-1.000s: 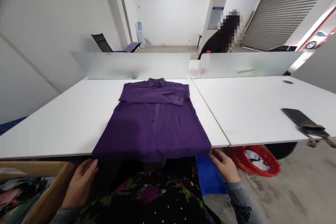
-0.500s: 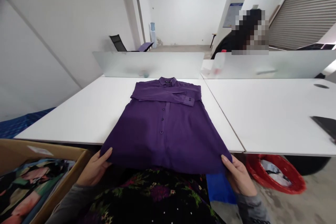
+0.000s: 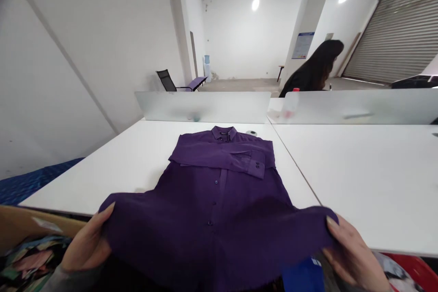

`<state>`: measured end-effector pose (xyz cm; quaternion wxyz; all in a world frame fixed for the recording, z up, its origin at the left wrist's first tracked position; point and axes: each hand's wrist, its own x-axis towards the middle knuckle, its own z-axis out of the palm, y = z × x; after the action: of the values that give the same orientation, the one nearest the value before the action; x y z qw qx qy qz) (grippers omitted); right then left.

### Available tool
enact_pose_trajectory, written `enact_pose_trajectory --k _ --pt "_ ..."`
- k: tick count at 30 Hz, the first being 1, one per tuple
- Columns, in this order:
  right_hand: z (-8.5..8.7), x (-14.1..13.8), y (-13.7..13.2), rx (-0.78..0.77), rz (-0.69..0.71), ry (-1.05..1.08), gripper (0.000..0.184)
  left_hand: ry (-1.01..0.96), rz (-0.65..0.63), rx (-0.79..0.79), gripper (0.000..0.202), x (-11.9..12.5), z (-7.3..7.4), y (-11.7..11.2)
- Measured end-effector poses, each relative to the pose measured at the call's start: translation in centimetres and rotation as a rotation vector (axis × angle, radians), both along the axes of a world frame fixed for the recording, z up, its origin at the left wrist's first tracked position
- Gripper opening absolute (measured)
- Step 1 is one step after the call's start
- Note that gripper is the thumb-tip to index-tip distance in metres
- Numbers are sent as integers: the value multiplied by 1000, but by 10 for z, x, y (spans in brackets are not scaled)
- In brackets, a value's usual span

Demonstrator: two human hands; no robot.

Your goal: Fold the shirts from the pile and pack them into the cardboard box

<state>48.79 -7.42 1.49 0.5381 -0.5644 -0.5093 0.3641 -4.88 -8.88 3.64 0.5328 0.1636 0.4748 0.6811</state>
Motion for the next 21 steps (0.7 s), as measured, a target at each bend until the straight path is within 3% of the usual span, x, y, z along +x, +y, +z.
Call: enact_pose_trajectory --k 3,5,7,8,11,14,17,19,21 --pt "50 -31 75 -24 0 318 26 -37 -88 162 20 10 36 71" --pt "69 -44 134 22 30 400 21 -57 -164 277 15 17 54 130" --pt "74 -51 194 94 41 410 20 -40 -234 334 16 22 63 191" --pt "71 -54 222 132 35 408 22 -12 -204 336 16 24 64 219" --pt "51 -63 282 82 23 337 33 368 -139 126 21 29 47 281" --pt "25 -67 296 6 -43 249 42 622 -99 -16 17 25 17 294" --pt "6 -60 267 50 -23 43 48 763 -67 26 18 15 -9 263" --pt "-4 -54 237 104 132 -246 51 1012 -206 196 29 9 -23 233" --pt "-13 -50 211 167 339 -608 56 1419 -467 392 50 7 -32 208"
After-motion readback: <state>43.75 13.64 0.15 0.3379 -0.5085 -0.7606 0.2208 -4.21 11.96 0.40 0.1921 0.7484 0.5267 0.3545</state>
